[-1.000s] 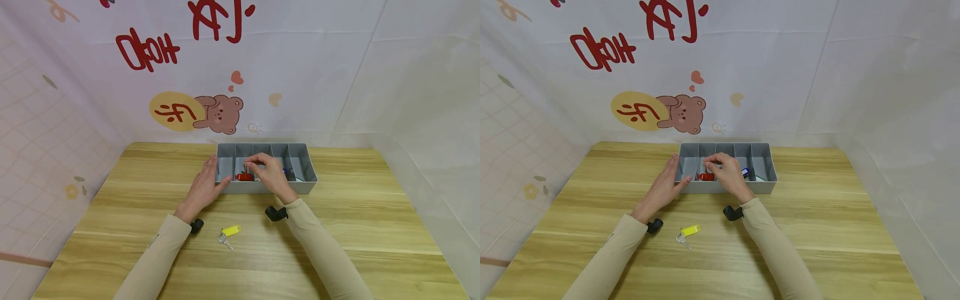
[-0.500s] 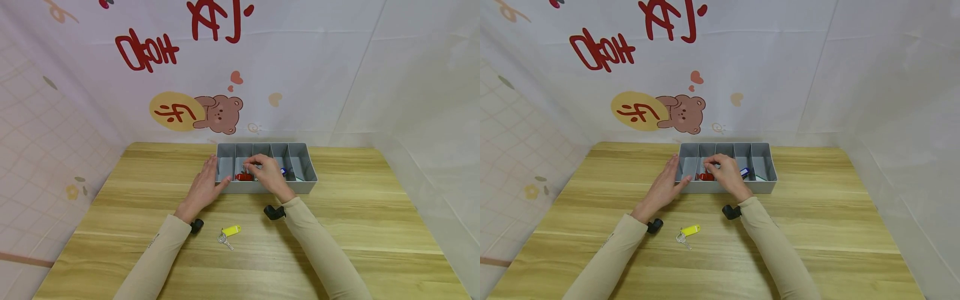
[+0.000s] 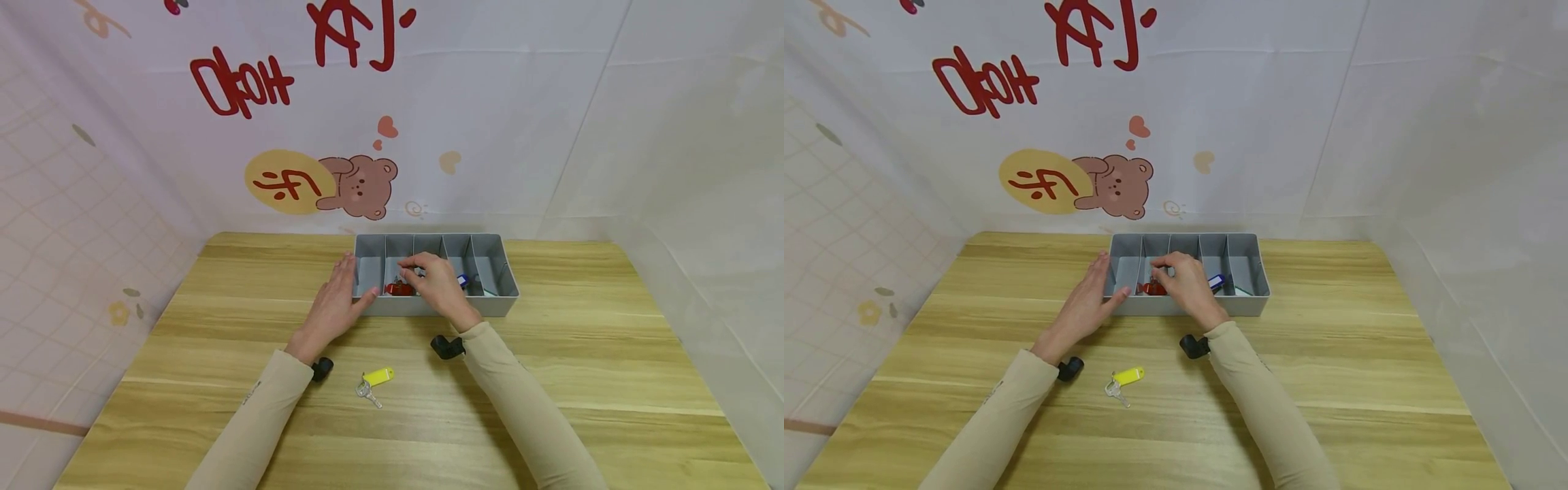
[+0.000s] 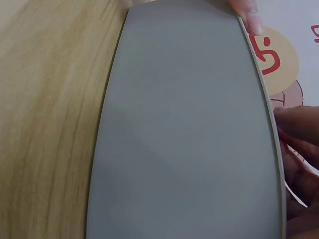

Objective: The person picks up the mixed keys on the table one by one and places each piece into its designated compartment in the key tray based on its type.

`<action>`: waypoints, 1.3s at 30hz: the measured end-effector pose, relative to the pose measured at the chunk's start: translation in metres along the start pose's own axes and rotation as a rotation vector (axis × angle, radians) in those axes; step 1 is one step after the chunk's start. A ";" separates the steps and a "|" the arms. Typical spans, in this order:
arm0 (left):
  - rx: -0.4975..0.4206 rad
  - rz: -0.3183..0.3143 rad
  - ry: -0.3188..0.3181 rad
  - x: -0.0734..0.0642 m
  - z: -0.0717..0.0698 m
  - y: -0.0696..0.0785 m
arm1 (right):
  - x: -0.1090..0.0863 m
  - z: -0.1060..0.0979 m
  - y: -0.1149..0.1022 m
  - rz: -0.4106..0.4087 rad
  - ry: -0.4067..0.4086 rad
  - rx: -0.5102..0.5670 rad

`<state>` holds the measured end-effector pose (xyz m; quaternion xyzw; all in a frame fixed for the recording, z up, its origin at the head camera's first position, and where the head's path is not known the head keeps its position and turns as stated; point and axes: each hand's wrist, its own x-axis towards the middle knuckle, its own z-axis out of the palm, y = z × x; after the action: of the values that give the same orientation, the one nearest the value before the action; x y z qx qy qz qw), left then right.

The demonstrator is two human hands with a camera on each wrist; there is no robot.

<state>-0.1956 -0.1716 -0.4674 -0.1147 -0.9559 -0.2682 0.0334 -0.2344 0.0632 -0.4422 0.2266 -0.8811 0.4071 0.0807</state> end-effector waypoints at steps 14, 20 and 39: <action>0.001 -0.013 -0.006 -0.002 -0.001 0.001 | -0.026 -0.036 -0.008 -0.073 0.036 0.009; 0.000 -0.007 -0.005 -0.001 0.000 -0.001 | -0.041 -0.054 -0.007 -0.119 0.066 -0.003; 0.013 0.096 0.032 -0.012 -0.017 -0.003 | -0.088 -0.102 0.041 -0.075 0.112 -0.154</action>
<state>-0.1846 -0.1849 -0.4562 -0.1558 -0.9505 -0.2617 0.0622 -0.1804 0.1931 -0.4319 0.2296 -0.8949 0.3466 0.1621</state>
